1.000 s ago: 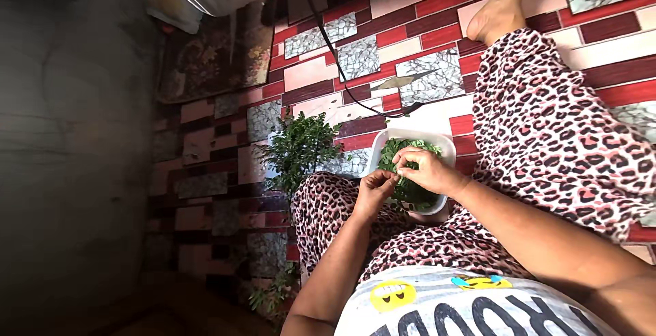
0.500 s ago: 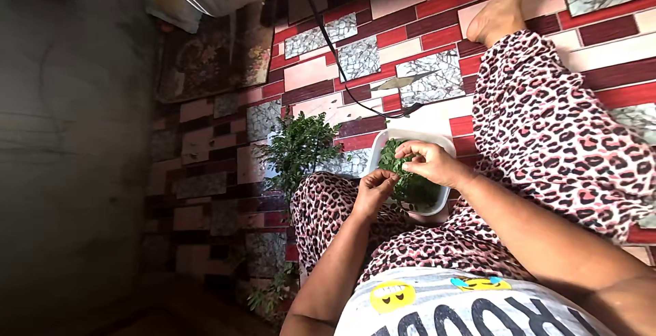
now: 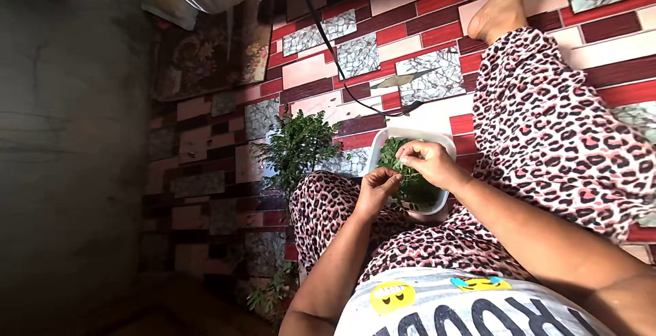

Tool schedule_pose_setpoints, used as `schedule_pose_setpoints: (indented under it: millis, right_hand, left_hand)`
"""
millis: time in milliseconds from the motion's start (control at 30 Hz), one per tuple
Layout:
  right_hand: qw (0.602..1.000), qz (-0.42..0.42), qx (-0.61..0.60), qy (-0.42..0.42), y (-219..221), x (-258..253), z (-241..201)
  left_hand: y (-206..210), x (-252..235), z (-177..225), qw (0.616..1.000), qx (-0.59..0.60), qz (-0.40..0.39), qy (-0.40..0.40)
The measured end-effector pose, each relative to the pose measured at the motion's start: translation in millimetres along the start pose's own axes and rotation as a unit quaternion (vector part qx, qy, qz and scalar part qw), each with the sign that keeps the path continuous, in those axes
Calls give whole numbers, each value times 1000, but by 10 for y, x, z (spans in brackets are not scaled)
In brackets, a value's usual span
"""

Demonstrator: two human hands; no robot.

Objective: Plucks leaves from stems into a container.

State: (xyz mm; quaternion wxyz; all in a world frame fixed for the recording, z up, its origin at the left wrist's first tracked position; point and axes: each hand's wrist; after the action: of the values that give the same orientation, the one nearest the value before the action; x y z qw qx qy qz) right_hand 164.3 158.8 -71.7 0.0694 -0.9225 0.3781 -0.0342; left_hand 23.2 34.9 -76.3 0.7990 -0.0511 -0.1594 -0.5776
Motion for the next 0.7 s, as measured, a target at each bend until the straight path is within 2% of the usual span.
schedule_pose_setpoints:
  millis: [100,200,300,467,700]
  right_hand:
    - [999,24,-9,47,-67,-41,-9]
    - [993,-6,16,121,-128,-59,-6]
    - [985,-52,-7,163,-128,-24,-20]
    - [979,-98,-50,174,-86,11,-21]
    - [987,-58,-46,139,-21,21,50]
  left_hand:
    - [-1,5,0,999,31,14,-15]
    - [-18,3,-19,998,48,26,-22]
    - [-21,4,-31,998,59,27,-26]
    - [-19,3,-17,998,56,31,-30]
    - [-15,1,-28,999,39,17,-23]
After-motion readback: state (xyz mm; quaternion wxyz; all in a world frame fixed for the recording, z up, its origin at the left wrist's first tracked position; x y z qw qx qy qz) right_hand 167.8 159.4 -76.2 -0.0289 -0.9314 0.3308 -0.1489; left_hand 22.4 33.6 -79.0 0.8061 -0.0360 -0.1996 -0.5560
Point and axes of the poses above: each hand's wrist, its own x-axis away from the middle knuckle, its own y-axis out of the palm, z = x × y, and after that the axes turned 1 degree about -y, right-handed
